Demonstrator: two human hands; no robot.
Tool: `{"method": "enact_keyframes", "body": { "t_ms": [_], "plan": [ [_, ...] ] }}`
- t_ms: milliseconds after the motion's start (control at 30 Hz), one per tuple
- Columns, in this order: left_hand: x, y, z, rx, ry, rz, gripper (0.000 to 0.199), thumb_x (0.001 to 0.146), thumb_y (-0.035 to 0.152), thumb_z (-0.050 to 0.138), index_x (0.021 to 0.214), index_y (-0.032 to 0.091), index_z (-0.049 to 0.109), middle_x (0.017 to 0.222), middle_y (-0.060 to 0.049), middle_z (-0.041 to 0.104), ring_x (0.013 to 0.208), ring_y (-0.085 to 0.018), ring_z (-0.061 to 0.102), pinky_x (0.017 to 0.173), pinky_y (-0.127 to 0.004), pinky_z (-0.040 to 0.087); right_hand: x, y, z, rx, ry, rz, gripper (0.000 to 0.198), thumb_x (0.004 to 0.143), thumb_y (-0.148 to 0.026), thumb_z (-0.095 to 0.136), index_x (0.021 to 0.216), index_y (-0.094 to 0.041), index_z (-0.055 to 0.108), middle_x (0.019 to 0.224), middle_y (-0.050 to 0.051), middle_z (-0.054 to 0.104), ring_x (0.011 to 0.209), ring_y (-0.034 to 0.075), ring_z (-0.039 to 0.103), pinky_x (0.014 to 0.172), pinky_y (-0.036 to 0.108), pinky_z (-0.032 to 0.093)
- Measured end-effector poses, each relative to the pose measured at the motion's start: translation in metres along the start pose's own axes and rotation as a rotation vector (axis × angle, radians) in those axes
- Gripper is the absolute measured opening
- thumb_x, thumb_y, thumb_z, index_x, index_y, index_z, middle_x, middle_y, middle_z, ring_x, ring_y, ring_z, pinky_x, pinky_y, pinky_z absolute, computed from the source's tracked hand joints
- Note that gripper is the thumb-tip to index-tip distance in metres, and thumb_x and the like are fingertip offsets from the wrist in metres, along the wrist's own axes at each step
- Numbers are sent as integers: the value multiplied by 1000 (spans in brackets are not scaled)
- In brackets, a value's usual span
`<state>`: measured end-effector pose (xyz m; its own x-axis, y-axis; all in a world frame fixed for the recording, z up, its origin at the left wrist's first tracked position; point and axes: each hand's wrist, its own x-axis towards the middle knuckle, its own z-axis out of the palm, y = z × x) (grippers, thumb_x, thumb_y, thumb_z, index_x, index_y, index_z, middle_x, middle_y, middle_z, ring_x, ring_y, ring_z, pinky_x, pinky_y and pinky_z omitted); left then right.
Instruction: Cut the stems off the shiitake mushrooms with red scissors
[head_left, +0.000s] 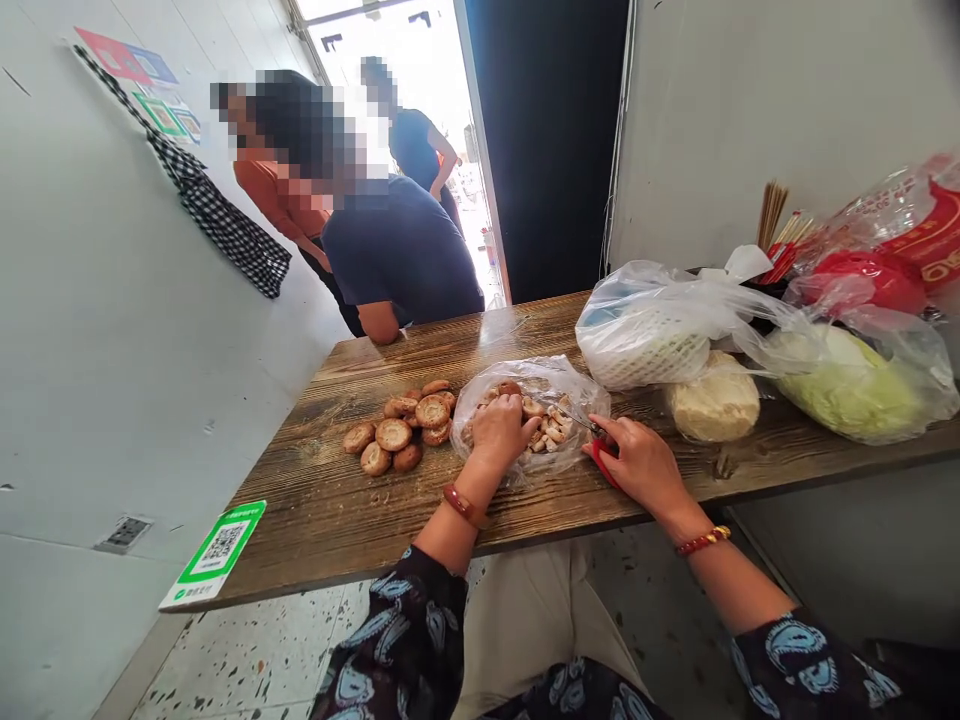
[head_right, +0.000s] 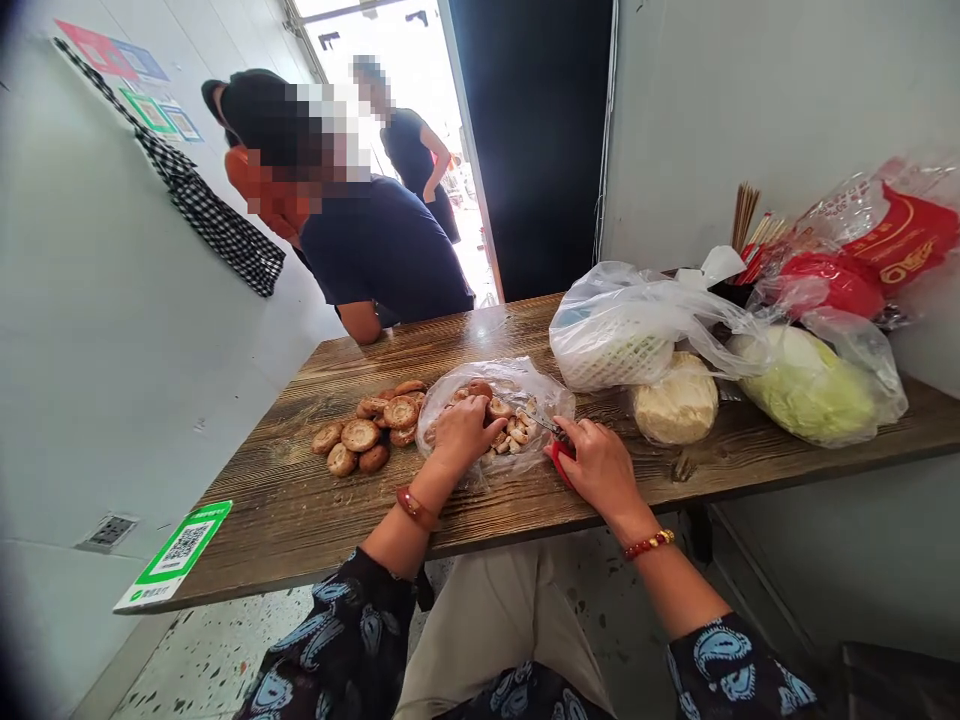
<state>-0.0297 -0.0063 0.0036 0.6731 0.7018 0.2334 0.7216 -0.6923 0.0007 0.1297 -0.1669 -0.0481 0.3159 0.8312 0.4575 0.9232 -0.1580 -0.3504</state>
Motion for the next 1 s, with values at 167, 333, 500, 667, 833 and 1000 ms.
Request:
{"method": "enact_keyframes", "body": {
  "t_ms": [167, 333, 500, 667, 833, 1000],
  "plan": [
    [-1, -7, 9, -345, 164, 22, 36, 81, 32, 69, 112, 16, 61, 115, -14, 68, 108, -30, 63, 94, -44, 49, -1, 1, 1, 30, 23, -19, 43, 95, -41, 56, 128, -15, 63, 89, 7, 66, 81, 21, 61, 77, 32, 45],
    [1, -7, 25, -899, 261, 118, 45, 73, 17, 71, 116, 16, 57, 108, -9, 65, 95, -21, 65, 79, -33, 57, -3, 1, 1, 83, 49, -104, 44, 94, -41, 58, 131, -16, 61, 92, 7, 66, 85, 21, 60, 81, 33, 47],
    [-1, -4, 24, -1022, 271, 185, 57, 72, 14, 71, 127, 17, 56, 115, -10, 59, 105, -22, 60, 81, -32, 58, -7, -5, -6, 40, 50, -114, 46, 94, -39, 58, 134, -16, 59, 87, 6, 66, 80, 21, 60, 77, 33, 48],
    [-4, -3, 15, -994, 269, 185, 48, 73, 18, 74, 119, 16, 59, 112, -10, 58, 97, -20, 60, 70, -28, 56, -6, -18, -28, -55, -37, -130, 42, 95, -37, 58, 132, -18, 62, 92, 6, 69, 82, 21, 62, 76, 31, 47],
    [-7, -2, 13, -941, 271, 174, 48, 70, 16, 77, 113, 17, 55, 97, -3, 63, 83, -16, 60, 72, -28, 52, 3, -30, -46, -225, -121, -138, 41, 94, -39, 58, 130, -19, 64, 92, 7, 71, 84, 23, 64, 73, 33, 46],
    [-9, -1, 14, -883, 292, 212, 48, 72, 16, 75, 115, 18, 53, 105, -5, 65, 92, -19, 62, 81, -31, 51, 10, -35, -51, -283, -197, -115, 38, 93, -35, 58, 128, -22, 65, 91, 7, 72, 82, 22, 65, 69, 31, 43]
  ]
}}
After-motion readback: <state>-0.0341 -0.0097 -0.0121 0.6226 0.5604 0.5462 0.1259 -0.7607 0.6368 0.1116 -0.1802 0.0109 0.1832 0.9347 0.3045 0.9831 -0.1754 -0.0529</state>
